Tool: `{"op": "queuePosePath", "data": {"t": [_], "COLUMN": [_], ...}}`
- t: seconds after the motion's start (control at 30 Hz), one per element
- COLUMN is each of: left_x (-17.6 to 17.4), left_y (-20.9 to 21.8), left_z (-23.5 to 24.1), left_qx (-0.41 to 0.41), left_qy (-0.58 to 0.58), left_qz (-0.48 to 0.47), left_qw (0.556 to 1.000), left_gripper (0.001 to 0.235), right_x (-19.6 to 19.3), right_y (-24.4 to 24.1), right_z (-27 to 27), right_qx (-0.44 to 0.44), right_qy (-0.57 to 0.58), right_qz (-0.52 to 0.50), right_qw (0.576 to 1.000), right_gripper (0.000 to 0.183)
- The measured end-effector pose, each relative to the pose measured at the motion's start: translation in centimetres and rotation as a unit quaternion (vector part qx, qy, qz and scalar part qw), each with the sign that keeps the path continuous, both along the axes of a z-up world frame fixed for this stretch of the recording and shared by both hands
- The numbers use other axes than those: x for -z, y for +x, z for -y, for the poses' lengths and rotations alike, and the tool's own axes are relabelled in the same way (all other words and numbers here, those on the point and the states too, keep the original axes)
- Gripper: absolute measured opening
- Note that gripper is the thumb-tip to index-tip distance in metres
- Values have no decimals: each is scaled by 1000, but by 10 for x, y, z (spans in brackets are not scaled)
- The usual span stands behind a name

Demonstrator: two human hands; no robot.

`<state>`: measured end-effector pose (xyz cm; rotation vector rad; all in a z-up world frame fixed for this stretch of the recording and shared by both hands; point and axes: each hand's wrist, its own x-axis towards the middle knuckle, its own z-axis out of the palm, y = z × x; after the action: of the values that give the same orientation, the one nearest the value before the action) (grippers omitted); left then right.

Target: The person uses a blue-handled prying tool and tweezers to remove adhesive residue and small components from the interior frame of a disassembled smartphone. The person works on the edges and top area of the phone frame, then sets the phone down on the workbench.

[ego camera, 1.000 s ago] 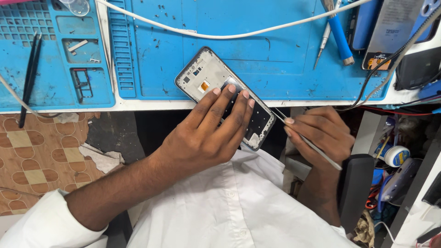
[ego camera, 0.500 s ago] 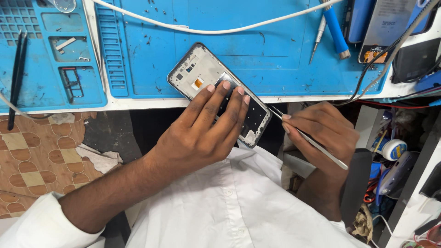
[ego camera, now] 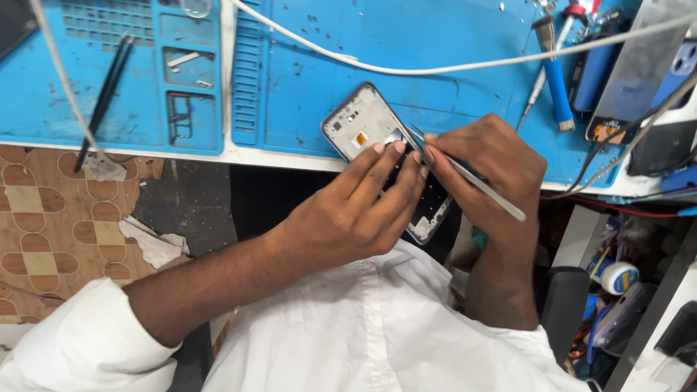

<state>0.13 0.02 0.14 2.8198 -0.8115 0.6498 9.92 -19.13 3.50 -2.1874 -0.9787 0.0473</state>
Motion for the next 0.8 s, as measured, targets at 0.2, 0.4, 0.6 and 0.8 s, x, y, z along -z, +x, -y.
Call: {"op": "queuePosePath", "data": {"t": [0.2,0.4,0.6,0.8], "left_x": [-1,-4,-4,9], "left_y": [1,2,-5,3], "left_z": [-1,-6,-6,-25], "left_qx": [3,14,119,194], "left_qy": [-27,-43,-175,-218], "left_qz": [10,26,-16,-59], "left_qw": [1000,999,977,955], "left_gripper": [26,27,33,34], "right_x": [5,-2,-20,-12], "right_y": [25,30,6,1], "right_z": [-31,-40,-8,11], "right_qx": [-39,-39,8,53], "right_qy": [-8,-22,-62,-35], "right_qz": [31,27,19,-20], "right_qw": [999,999,998,998], "right_gripper": [14,12,13,14]}}
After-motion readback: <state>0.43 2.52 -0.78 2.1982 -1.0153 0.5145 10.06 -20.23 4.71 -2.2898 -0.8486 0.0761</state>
